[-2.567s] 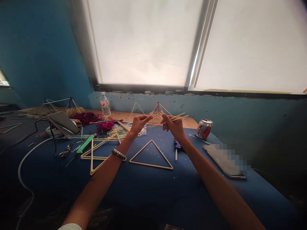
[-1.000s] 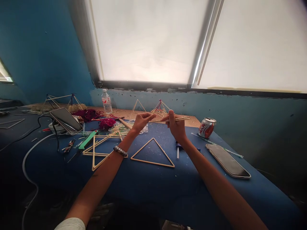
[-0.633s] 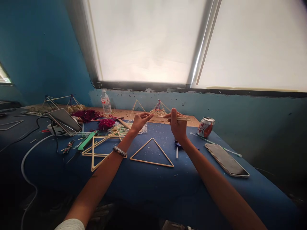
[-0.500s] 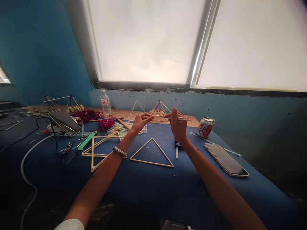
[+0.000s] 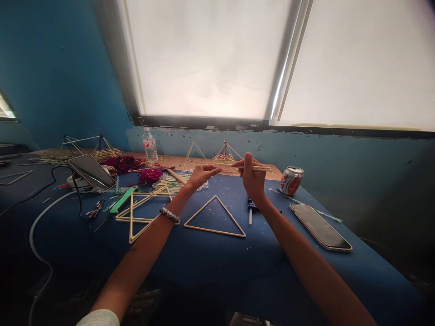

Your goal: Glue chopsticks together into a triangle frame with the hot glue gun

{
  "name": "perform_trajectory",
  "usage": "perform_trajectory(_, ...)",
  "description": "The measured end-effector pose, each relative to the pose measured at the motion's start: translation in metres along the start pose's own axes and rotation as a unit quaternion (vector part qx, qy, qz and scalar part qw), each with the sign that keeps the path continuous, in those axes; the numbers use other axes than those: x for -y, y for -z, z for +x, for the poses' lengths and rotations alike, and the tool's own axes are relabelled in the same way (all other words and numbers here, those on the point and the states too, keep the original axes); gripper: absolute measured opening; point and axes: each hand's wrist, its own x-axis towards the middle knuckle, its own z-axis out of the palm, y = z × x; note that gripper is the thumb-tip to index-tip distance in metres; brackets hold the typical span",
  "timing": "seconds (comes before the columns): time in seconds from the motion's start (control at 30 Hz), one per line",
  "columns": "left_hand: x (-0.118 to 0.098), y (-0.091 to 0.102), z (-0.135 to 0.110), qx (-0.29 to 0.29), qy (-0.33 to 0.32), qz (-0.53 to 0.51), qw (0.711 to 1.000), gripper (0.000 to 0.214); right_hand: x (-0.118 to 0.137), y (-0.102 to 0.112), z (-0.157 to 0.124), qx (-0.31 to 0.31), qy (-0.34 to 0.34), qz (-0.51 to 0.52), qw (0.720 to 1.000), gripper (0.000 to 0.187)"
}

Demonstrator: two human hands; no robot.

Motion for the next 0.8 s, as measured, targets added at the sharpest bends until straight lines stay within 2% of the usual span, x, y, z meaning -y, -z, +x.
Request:
perform_trajectory(0.3, 0.011, 0.003, 0.008, -0.080, -0.026, 0.008, 0.996, 0.052, -0.003, 0.001, 0.001, -0.016, -0.021, -0.019, 0.999, 0.063)
perform_trajectory(0.5, 0.008, 0.003, 0.011, -0.083, -0.062, -0.007, 0.995, 0.050, -0.002, 0.001, 0.001, -0.007, -0.023, -0.003, 1.000, 0.062)
perform_trajectory(0.63, 0.008, 0.005, 0.012, -0.111, -0.062, -0.018, 0.992, 0.049, -0.004, 0.001, 0.002, -0.008, -0.034, 0.005, 0.999, 0.060)
perform_trajectory(0.8, 0.012, 0.007, 0.013, -0.117, -0.075, -0.018, 0.990, 0.047, -0.004, 0.002, 0.002, -0.008, -0.051, 0.020, 0.998, 0.057)
